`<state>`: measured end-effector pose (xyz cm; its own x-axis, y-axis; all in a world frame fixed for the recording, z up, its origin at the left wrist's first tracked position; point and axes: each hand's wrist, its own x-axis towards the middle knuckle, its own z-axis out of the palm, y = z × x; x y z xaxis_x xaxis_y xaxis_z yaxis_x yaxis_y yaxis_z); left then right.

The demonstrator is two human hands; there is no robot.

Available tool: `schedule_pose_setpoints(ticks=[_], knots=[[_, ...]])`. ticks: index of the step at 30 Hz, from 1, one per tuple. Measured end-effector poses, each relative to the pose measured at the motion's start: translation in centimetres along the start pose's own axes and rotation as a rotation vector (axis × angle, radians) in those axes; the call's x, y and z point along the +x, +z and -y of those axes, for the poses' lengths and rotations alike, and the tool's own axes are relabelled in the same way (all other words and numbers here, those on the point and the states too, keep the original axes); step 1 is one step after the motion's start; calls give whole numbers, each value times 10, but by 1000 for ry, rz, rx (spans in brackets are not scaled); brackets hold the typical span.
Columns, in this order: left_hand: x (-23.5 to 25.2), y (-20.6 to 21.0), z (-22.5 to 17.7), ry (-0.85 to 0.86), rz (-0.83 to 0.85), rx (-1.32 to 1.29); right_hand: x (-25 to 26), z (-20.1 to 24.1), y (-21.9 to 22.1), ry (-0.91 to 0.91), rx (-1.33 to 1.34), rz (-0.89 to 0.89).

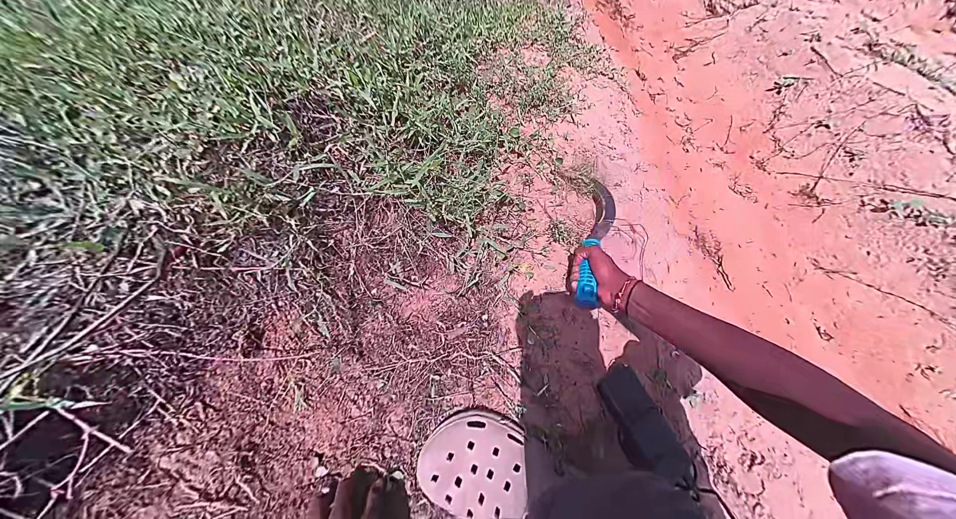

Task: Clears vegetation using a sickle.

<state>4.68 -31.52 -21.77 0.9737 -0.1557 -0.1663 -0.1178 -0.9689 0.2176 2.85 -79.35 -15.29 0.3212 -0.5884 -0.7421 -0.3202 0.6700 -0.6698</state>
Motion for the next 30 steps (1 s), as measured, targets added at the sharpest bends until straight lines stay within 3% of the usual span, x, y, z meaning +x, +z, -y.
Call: schedule_pose_setpoints(ticks=[2, 4, 8, 11, 13, 15, 18, 21, 26, 28, 30], knots=[[0, -25, 2, -177, 422, -136, -59, -43, 3, -11, -194, 27], [12, -28, 1, -251, 499, -140, -111, -78, -7, 2, -426, 87], [23, 8, 16, -235, 452, -13, -143, -121, -49, -80, -767, 75], [17, -22, -3, -217, 469, -103, -138, -117, -73, -222, -867, -19], [11, -28, 1, -194, 454, -130, -126, -110, -81, -310, -716, -57], [9, -29, 2, -192, 454, -127, -112, -101, -71, -319, -403, -114], [9, -26, -1, -208, 458, -124, -106, -95, -42, -132, -42, -174], [6, -25, 1, -188, 431, -130, -123, -116, -36, 73, -63, -107], [-2, -14, 13, -153, 381, -146, -119, -132, -58, 73, 1, -41], [-3, -9, 15, -153, 377, -144, -104, -127, -73, 75, -126, -6], [0, -11, 14, -165, 381, -147, -97, -99, -79, 39, -658, 126]])
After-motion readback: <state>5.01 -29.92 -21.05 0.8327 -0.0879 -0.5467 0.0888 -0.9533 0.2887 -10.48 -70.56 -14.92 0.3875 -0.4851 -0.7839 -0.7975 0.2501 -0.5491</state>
